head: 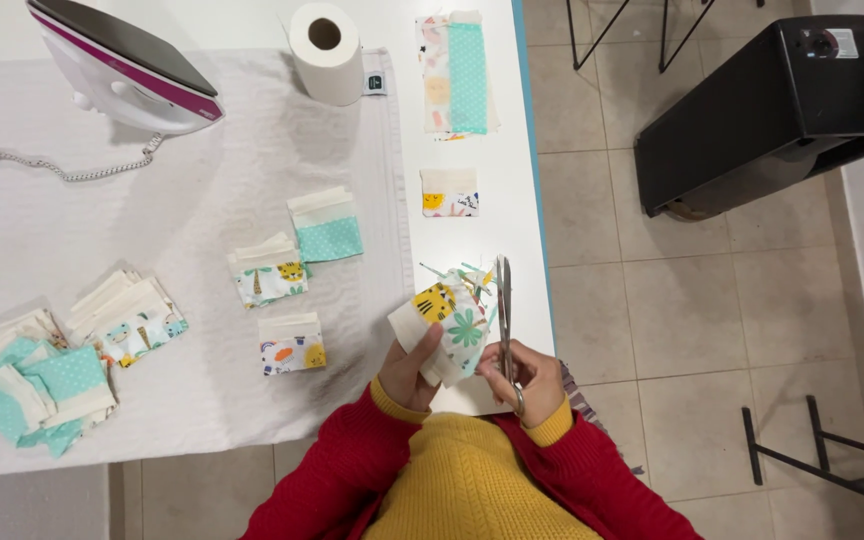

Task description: Trimming excess threads and edges from small fabric squares using scissors.

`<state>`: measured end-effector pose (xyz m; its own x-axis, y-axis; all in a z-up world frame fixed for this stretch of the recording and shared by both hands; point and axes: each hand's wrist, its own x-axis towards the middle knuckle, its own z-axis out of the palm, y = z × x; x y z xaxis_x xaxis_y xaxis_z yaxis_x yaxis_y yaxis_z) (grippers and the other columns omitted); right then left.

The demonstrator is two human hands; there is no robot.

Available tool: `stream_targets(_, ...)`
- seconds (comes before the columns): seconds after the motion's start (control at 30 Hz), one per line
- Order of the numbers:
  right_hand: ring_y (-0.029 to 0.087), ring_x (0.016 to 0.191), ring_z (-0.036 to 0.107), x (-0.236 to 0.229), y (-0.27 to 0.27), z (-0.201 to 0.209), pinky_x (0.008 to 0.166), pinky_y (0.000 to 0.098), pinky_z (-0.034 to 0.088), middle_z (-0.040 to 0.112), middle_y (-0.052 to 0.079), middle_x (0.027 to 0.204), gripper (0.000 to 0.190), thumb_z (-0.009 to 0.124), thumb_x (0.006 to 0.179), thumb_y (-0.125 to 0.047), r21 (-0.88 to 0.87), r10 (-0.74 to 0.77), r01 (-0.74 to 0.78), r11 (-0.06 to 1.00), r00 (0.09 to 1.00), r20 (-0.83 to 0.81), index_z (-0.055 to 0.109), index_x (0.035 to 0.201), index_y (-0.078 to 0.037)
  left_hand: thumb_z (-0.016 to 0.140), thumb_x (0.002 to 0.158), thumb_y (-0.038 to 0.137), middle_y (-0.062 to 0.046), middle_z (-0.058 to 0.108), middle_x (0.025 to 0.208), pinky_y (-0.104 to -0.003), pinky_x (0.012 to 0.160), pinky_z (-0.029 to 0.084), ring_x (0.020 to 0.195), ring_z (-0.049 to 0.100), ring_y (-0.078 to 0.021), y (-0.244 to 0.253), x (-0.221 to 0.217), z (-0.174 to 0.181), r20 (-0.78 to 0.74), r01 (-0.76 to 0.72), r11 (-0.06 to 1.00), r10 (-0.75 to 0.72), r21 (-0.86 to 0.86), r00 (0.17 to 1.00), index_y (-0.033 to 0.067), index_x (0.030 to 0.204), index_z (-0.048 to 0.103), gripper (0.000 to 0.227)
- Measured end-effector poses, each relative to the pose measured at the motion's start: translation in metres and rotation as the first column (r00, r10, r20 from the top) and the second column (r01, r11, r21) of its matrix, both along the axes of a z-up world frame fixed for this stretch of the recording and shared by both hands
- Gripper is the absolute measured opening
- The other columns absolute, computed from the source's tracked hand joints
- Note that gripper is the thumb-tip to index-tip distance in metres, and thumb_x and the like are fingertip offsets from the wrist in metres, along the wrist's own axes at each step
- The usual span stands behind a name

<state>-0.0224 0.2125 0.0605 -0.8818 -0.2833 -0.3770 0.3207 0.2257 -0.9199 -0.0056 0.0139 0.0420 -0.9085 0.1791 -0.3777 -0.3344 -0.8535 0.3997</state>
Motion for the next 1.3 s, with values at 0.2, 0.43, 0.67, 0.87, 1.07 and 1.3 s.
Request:
stream_targets(0.2,0.01,0.057,0.06,-0.024,0.005,-0.002,0.051,0.0246,0.051,0.068,0.005,0.076,0.018,0.073,0.091,-0.012,-0.116,0.025,-0.025,0.993,1.0,-0.006,0.068,0.101,0.002,0.06,0.096,0.011,-0.017,0.063,0.132,-0.042,0.103,0.055,0.122,0.064,-0.0285,-0.007,0.005,0.001,-0.038,-0.095,0.985,0.102,0.142,0.994,0.0008,0.141,0.043,0.049)
stream_targets(0.43,0.013,0.066,0.067,-0.035,-0.02,0.005,0.058,0.0268,0.056,0.066,0.004,0.079,0.03,0.076,0.085,-0.006,-0.315,-0.041,0.059,0.947,0.997,0.061,0.052,0.103,-0.004,0.06,0.1,0.002,-0.017,0.059,0.137,-0.045,0.108,0.051,0.128,0.06,-0.0301,-0.011,0.014,-0.024,-0.104,-0.157,0.974,0.175,0.16,0.979,0.0011,0.144,0.043,0.047)
stream_targets(0.67,0.009,0.068,0.057,-0.068,-0.023,0.038,0.06,0.0239,0.048,0.06,0.001,0.082,0.026,0.078,0.087,-0.003,-0.078,0.029,-0.039,0.996,0.992,-0.122,0.056,0.101,-0.004,0.06,0.096,0.005,-0.02,0.063,0.132,-0.047,0.102,0.057,0.121,0.066,-0.0313,-0.034,0.009,-0.003,-0.044,0.01,1.0,-0.01,-0.013,0.999,-0.0019,0.142,0.045,0.049)
stream_targets(0.87,0.011,0.071,0.062,-0.023,-0.01,0.012,0.066,0.0257,0.054,0.066,0.001,0.081,0.027,0.074,0.09,-0.024,-0.108,0.039,-0.043,0.993,0.999,-0.036,0.058,0.101,-0.005,0.059,0.101,0.009,-0.018,0.066,0.124,-0.04,0.099,0.058,0.116,0.067,-0.0299,-0.025,0.007,-0.024,-0.023,-0.157,0.984,0.155,-0.087,0.988,-0.0056,0.133,0.053,0.035)
stream_targets(1.07,0.013,0.064,0.063,0.021,-0.008,0.008,0.062,0.0291,0.054,0.065,0.003,0.071,0.038,0.084,0.078,-0.03,0.033,0.296,-0.295,0.955,0.954,-0.044,0.058,0.091,-0.005,0.059,0.102,0.007,-0.012,0.066,0.123,-0.036,0.098,0.059,0.117,0.066,-0.0237,-0.001,0.015,-0.08,-0.083,-0.313,0.926,0.302,-0.213,0.95,-0.0025,0.126,0.058,0.026)
stream_targets(1.3,0.014,0.064,0.066,0.012,-0.019,0.014,0.063,0.0289,0.055,0.067,0.005,0.072,0.032,0.085,0.074,-0.016,0.09,0.274,-0.268,0.959,0.959,-0.072,0.06,0.089,-0.004,0.061,0.1,0.003,-0.011,0.068,0.121,-0.036,0.098,0.06,0.115,0.067,-0.0245,0.004,0.012,-0.073,0.03,-0.337,0.934,0.343,-0.114,0.939,0.0013,0.123,0.059,0.024)
